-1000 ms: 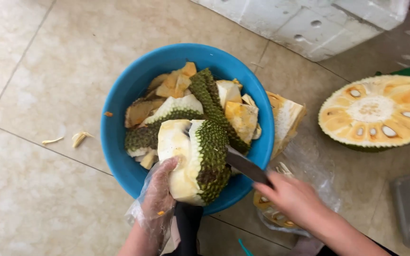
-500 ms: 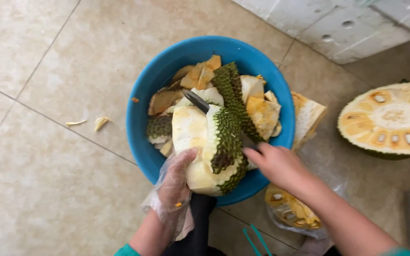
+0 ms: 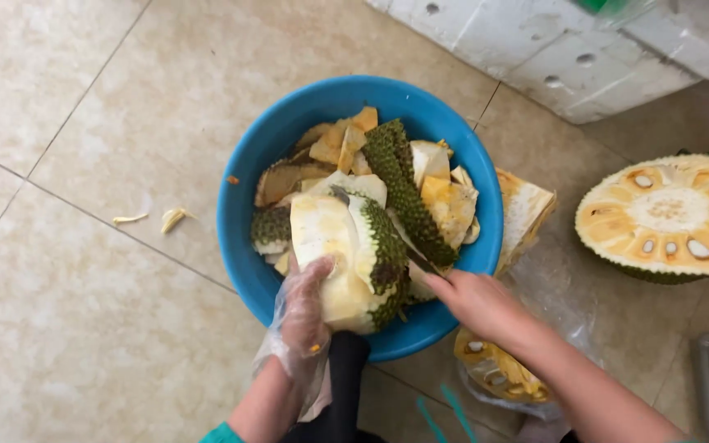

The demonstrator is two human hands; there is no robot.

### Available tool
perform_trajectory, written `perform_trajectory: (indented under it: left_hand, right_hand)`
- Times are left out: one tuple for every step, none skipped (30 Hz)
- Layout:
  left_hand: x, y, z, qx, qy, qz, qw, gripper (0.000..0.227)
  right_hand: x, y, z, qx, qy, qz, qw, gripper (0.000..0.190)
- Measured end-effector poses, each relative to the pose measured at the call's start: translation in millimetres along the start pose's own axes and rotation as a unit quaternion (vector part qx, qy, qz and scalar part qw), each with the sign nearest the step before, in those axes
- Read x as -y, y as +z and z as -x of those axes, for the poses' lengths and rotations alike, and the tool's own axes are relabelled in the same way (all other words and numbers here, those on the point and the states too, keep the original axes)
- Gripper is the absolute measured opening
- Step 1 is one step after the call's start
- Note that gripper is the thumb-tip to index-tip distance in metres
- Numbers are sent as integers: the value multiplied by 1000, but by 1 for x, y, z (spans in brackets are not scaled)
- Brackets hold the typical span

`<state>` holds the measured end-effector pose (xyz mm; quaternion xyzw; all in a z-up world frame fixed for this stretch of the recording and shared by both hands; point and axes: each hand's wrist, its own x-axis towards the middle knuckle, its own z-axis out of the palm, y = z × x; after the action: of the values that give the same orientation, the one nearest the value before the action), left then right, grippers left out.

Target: Peeling and cutting a jackfruit into pieces using a knife

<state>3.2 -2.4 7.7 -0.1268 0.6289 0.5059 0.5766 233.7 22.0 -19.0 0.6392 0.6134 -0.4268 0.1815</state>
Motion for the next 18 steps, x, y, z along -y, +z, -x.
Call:
perform_trajectory:
  left_hand:
    - [-4,1,7,8,6,-41,999,89]
    - [-9,3,15,17,11,-81,996,95]
    - [13,-8,-8,17,15,-82,996,95]
    - [35,-19,-31,109,13,-47,993,99]
    - [65,-29,-48,201,-3,-14,979,105]
    - [55,-27,-37,203,-11,-17,979,105]
    - [44,-22,-28,188,13,-111,976,103]
    - [31,-17,-20,171,38,-204,963,101]
    - [23,-14,-15,173,42,-208,962,101]
    - [14,-12,-10,157,38,-289,944,100]
    - [11,-12,-3,136,28,-364,921,100]
    - [36,-15,-24,135,26,-364,921,100]
    - [57,-26,-42,169,58,-262,949,103]
    - [79,-36,-58,199,90,-157,963,108]
    - [87,-40,-63,206,85,-154,963,108]
    - [94,-43,-68,191,93,-138,967,107]
    - [95,-47,-79,177,109,-123,970,105]
    - [72,-32,-63,185,114,-123,968,105]
  right_hand:
    - [-16,4,11,11,35,1,999,73]
    - [-32,8,23,21,70,2,997,80]
    - [-26,7,19,20,67,1,998,80]
    - [-22,5,15,28,102,-7,994,68]
    - [-25,4,21,40,148,-16,988,60]
    - [-20,8,22,42,157,-18,986,60]
    - [-14,8,19,42,132,-37,990,63]
    - [-8,8,16,41,107,-55,992,67]
    - [-14,8,26,38,105,-60,992,67]
    - [-19,10,35,54,127,-92,986,65]
    - [-28,12,48,74,153,-117,978,62]
    - [-48,17,32,76,154,-117,978,62]
    - [-64,30,19,71,144,-119,980,65]
    - [-80,42,7,65,134,-122,981,68]
    - [-61,40,6,61,140,-121,981,68]
    - [-42,37,4,46,155,-167,973,67]
    - [-17,35,-3,27,161,-216,963,67]
    - [-36,31,2,18,159,-219,963,67]
